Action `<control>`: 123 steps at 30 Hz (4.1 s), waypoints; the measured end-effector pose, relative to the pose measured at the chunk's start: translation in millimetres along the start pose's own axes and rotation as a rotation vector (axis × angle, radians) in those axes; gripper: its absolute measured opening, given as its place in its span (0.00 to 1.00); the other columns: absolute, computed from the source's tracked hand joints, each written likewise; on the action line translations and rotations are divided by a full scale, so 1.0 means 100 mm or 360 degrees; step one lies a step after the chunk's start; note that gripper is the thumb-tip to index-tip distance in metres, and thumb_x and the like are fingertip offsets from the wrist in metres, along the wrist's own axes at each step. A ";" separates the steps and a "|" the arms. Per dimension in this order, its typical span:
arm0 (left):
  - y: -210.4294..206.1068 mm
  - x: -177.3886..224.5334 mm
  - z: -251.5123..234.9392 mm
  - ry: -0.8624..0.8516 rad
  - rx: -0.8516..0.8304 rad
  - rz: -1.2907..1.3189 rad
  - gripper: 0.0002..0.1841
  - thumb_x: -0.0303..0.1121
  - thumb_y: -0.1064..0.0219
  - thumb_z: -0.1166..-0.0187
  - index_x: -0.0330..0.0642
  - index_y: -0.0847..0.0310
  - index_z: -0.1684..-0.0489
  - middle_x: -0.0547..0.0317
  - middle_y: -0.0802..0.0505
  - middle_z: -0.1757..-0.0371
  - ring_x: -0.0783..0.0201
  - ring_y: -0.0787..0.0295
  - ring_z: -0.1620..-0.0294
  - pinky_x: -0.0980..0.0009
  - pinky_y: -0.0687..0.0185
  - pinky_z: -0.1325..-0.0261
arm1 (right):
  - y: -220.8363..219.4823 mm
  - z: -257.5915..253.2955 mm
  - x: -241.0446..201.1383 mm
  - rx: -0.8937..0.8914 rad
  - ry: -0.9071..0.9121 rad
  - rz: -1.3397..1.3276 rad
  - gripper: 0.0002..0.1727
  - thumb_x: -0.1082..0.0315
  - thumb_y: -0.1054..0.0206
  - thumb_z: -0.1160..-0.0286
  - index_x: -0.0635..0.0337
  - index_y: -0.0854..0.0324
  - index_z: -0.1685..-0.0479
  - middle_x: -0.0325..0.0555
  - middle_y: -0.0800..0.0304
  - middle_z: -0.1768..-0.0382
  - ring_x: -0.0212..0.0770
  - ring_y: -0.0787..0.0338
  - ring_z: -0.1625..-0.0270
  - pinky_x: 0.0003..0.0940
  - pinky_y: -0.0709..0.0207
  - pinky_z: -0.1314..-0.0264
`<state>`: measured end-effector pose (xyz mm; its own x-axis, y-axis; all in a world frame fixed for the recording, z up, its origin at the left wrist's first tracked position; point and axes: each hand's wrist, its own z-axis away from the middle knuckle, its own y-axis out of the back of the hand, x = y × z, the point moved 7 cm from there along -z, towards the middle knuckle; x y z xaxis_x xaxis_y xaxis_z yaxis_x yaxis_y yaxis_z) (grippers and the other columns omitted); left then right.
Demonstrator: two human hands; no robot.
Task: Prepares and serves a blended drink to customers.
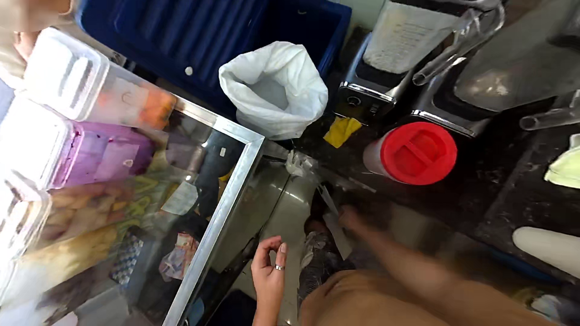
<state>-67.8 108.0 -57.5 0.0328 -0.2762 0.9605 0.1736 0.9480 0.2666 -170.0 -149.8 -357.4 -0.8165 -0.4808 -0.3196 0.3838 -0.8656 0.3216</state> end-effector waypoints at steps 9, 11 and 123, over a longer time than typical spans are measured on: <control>-1.13 0.71 -0.79 -0.0094 -0.1202 -0.0356 0.55 0.46 0.12 0.44 0.45 0.39 0.10 0.53 0.20 0.19 0.59 0.27 0.17 0.54 0.29 0.15 | 1.66 2.28 -1.68 -0.0224 0.1199 -0.0824 0.12 0.63 0.47 0.12 0.58 0.20 0.51 0.36 0.24 0.74 0.30 0.26 0.77 0.28 0.28 0.73; -1.17 0.95 -0.85 -0.0091 -0.1310 -0.0229 0.34 0.38 0.17 0.35 0.39 0.23 0.26 0.53 0.07 0.47 0.62 0.09 0.44 0.59 0.14 0.36 | 1.99 2.66 -1.87 -0.0184 0.1383 -0.0648 0.12 0.61 0.44 0.12 0.57 0.18 0.53 0.35 0.24 0.75 0.28 0.27 0.76 0.27 0.30 0.73; -3.38 1.35 0.57 -0.0395 -0.1474 -0.1792 0.49 0.27 0.14 0.49 0.36 0.36 0.18 0.26 0.24 0.26 0.34 0.14 0.36 0.44 0.13 0.39 | 2.40 2.96 2.40 0.1822 0.0784 -0.1207 0.60 0.57 0.05 0.60 0.61 0.34 0.17 0.54 0.23 0.23 0.43 0.23 0.20 0.41 0.30 0.14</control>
<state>-178.2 -240.5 -13.3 -0.6911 -0.6571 0.3011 0.5480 -0.2047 0.8111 -401.5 -431.8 -93.6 -0.3447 -0.1706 -0.9231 -0.8014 -0.4585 0.3840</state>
